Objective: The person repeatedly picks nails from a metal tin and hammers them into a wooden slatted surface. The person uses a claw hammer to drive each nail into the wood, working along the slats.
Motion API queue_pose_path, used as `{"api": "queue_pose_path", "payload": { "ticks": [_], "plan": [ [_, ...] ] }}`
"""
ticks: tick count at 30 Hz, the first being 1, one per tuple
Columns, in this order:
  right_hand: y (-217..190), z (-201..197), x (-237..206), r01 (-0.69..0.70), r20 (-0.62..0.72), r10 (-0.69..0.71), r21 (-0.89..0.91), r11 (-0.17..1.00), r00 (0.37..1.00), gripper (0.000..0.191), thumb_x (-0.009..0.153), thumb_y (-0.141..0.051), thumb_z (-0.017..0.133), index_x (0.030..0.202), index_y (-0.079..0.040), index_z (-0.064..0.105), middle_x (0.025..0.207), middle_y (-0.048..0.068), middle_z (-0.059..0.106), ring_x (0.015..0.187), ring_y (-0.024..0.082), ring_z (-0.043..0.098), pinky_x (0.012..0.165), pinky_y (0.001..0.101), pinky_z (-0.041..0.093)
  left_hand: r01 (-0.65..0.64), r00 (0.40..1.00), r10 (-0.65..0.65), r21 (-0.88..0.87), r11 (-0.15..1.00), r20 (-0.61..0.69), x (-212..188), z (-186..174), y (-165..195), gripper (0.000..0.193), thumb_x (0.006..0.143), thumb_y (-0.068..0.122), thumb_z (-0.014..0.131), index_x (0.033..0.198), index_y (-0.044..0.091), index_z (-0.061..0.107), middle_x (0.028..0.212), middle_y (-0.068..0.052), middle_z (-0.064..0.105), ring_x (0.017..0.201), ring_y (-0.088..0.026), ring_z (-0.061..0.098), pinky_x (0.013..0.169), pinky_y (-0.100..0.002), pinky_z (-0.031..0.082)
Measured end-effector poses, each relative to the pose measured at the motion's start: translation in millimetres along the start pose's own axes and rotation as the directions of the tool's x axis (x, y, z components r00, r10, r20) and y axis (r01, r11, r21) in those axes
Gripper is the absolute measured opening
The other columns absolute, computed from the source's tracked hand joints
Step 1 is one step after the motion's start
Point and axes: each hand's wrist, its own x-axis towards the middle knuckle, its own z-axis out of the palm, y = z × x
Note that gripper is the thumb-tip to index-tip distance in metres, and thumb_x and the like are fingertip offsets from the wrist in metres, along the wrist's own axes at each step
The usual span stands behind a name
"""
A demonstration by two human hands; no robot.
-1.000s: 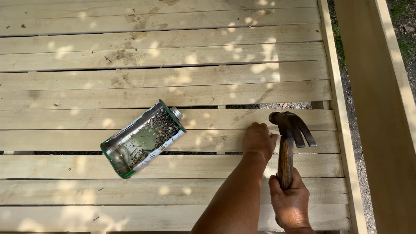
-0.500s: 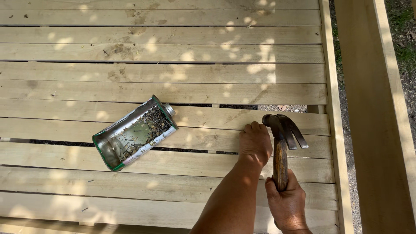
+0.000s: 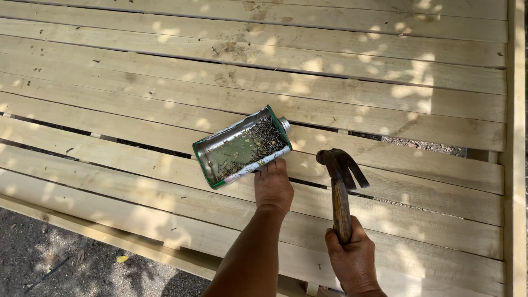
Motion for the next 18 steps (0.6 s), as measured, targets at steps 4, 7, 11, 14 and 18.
{"api": "queue_pose_path", "payload": {
  "ticks": [4,7,11,14,18],
  "plan": [
    [-9,32,-16,0.017,0.032,-0.014,-0.095,0.995,0.999,0.016,0.091,-0.017,0.070,0.094,-0.005,0.060,0.061,0.008,0.060,0.054,0.014,0.056,0.055,0.0364,0.053,0.178,0.965,-0.164,-0.051,0.983,0.206,-6,-9,-28,0.034,0.083,0.001,0.058,0.116,0.007,0.053,0.119,-0.013,0.060,0.118,-0.031,0.055,0.098,-0.046,0.044],
    [-13,55,-23,0.061,0.030,-0.058,-0.119,0.991,0.998,0.015,0.089,-0.016,0.070,0.096,-0.005,0.062,0.059,0.008,0.060,0.053,0.015,0.056,0.056,0.0364,0.054,0.231,0.964,-0.215,-0.090,0.969,0.159,3,-19,-56,0.027,0.087,0.002,0.056,0.114,0.007,0.054,0.117,-0.013,0.062,0.114,-0.031,0.057,0.099,-0.045,0.046],
    [-16,77,-23,-0.013,0.005,0.014,-0.124,0.992,1.000,0.019,0.090,-0.019,0.071,0.104,-0.010,0.061,0.060,0.007,0.061,0.054,0.015,0.057,0.055,0.0375,0.053,0.423,0.904,-0.419,-0.336,0.842,0.088,44,-31,-98,0.022,0.092,0.000,0.050,0.113,0.006,0.053,0.121,-0.015,0.061,0.111,-0.038,0.060,0.092,-0.049,0.052],
    [-20,101,-24,0.021,-0.034,-0.024,-0.098,0.995,0.999,0.015,0.089,-0.015,0.070,0.096,-0.004,0.062,0.061,0.008,0.063,0.055,0.015,0.059,0.057,0.0359,0.054,0.424,0.890,-0.453,-0.460,0.780,0.052,66,-39,-124,0.023,0.092,-0.002,0.048,0.113,0.004,0.052,0.121,-0.018,0.061,0.108,-0.044,0.061,0.090,-0.052,0.053],
    [-30,134,-33,0.040,-0.047,-0.042,-0.034,0.999,0.998,0.013,0.088,-0.014,0.069,0.095,-0.005,0.063,0.062,0.008,0.062,0.055,0.016,0.057,0.056,0.0373,0.053,0.380,0.918,-0.382,-0.505,0.775,0.104,56,-46,-144,0.017,0.092,-0.002,0.050,0.108,0.004,0.053,0.114,-0.019,0.063,0.107,-0.042,0.062,0.091,-0.051,0.053]
  ]
}}
